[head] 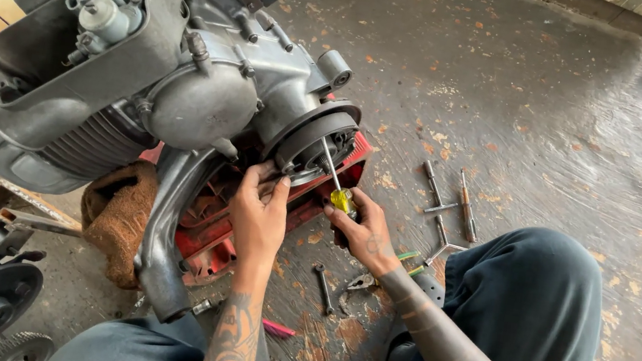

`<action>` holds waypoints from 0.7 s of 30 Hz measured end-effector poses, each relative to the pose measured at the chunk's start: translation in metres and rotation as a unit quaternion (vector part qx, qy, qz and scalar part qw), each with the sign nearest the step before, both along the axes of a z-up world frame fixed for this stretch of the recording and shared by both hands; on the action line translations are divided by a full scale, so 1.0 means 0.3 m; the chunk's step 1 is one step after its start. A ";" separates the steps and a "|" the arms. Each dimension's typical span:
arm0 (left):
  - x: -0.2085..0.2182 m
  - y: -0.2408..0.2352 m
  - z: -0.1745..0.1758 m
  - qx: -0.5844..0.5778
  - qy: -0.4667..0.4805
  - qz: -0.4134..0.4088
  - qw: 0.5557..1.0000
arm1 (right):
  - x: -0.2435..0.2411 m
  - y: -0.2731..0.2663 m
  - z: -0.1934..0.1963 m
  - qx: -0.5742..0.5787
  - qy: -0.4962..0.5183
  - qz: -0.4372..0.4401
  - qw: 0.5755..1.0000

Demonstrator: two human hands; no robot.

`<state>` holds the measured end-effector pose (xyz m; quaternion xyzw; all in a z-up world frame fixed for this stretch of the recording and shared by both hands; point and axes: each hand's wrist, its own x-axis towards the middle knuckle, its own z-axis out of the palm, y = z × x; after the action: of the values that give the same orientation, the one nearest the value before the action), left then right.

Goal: Disassembling the brake assembly of a motorcycle engine using hand tools

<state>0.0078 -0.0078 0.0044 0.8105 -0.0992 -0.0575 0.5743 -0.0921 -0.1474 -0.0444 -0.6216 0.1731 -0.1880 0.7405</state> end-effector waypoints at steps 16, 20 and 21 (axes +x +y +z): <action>-0.008 -0.007 -0.037 -0.018 -0.029 -0.005 0.999 | 0.088 0.043 -0.141 -0.032 -0.044 -0.027 0.998; -0.010 -0.009 -0.030 -0.027 -0.037 -0.003 0.999 | 0.094 0.044 -0.152 -0.045 -0.047 -0.041 0.997; -0.010 -0.010 -0.027 -0.031 -0.036 -0.003 0.999 | 0.098 0.042 -0.156 -0.051 -0.050 -0.047 0.996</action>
<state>0.0047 -0.0107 -0.0036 0.7938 -0.1245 -0.0270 0.5947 -0.0627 -0.1347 -0.0913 -0.6394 0.1546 -0.2618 0.7062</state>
